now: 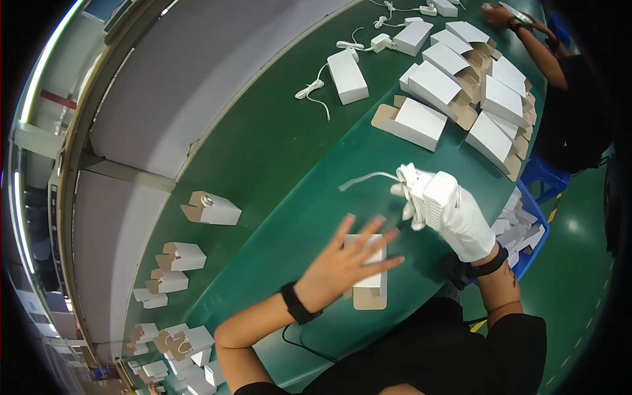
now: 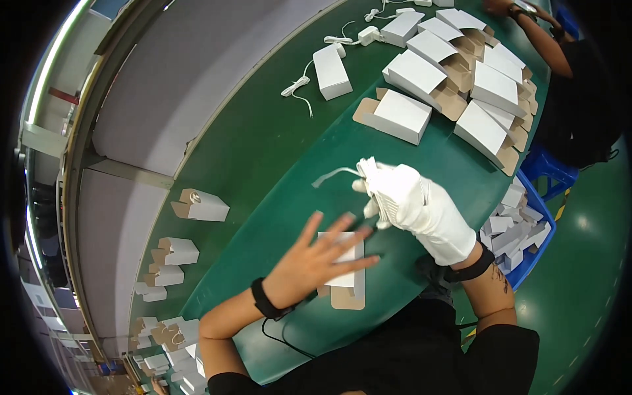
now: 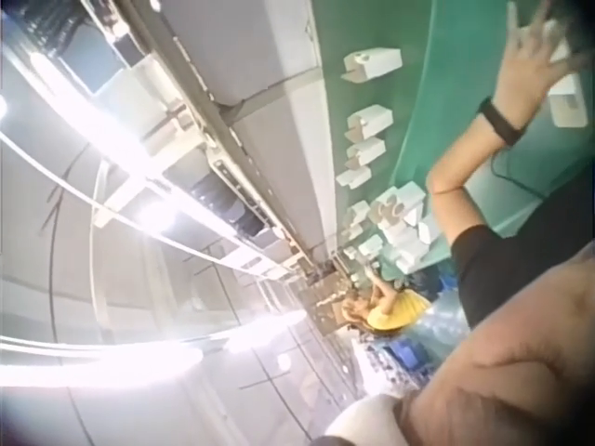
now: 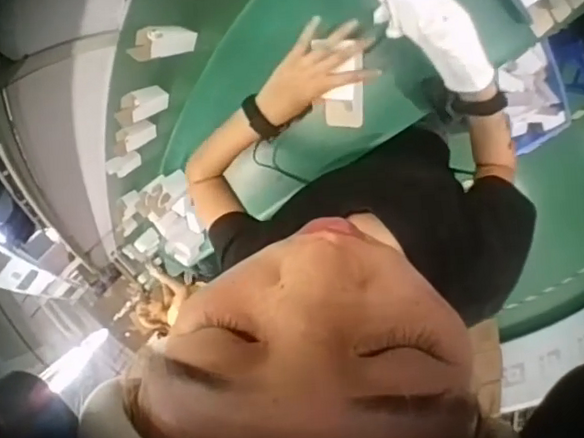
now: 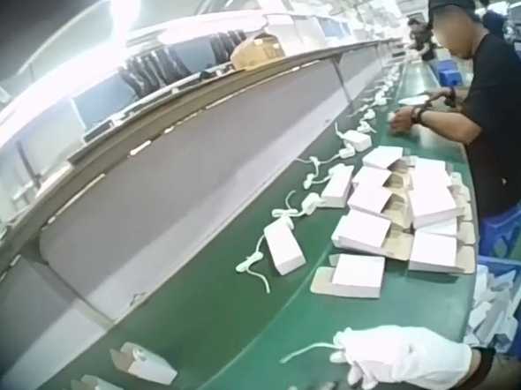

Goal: The person packages power adapters by picking up an adapter, folding the attached cable, and sliding the unit into a small white box. This process is repeated for several adapters and boxes on the green assembly line.

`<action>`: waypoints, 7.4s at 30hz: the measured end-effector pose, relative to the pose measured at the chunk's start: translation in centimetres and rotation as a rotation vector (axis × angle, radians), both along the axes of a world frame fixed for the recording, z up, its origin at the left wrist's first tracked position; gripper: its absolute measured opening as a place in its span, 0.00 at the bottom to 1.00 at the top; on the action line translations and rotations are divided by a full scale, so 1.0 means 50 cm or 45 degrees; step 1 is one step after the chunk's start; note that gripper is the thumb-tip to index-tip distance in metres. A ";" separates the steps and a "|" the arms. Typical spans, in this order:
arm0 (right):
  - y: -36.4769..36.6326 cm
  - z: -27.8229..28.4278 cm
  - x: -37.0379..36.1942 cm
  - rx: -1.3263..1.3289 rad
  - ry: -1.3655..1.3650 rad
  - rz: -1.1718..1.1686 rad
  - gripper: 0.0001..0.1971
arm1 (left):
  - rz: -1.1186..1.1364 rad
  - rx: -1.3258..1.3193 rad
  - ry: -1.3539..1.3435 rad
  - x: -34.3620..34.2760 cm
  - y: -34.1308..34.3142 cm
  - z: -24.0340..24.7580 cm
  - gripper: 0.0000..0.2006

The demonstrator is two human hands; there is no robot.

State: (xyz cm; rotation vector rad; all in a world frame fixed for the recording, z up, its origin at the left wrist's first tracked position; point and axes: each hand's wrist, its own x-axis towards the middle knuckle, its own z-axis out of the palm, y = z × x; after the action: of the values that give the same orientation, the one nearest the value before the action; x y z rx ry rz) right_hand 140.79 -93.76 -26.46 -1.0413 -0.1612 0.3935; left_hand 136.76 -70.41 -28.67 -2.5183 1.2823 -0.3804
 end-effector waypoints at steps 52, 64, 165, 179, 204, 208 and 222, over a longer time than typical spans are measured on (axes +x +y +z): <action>0.300 0.048 0.252 -1.379 -2.433 -0.047 0.06 | 0.350 -1.644 -0.167 0.229 0.219 -0.096 0.34; 0.318 0.032 0.653 -2.267 -1.125 -0.590 0.25 | 0.469 -2.290 -0.434 0.218 0.291 -0.066 0.38; 0.037 0.036 0.260 -1.661 -1.768 0.523 0.14 | 0.190 -1.686 1.131 0.288 0.003 -0.137 0.44; 0.233 0.043 0.466 -1.105 -1.823 0.127 0.12 | 0.281 -2.268 0.553 0.339 0.169 -0.118 0.37; 0.147 -0.034 0.380 -0.134 -1.204 -0.360 0.21 | 0.009 -3.538 1.685 0.471 -0.064 -0.099 0.21; -0.001 -0.098 0.317 -0.321 -0.948 -0.455 0.28 | -0.105 -3.218 1.468 0.486 -0.165 -0.084 0.19; -0.214 -0.157 0.307 -0.330 -0.545 -0.532 0.29 | -0.088 -1.945 1.313 0.540 -0.388 -0.082 0.29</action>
State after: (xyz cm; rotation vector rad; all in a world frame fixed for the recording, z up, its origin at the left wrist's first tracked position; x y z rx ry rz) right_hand 156.15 -104.46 -34.32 -1.3721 -0.2727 -0.1982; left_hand 163.74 -89.82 -32.74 -4.3240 1.7596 0.0753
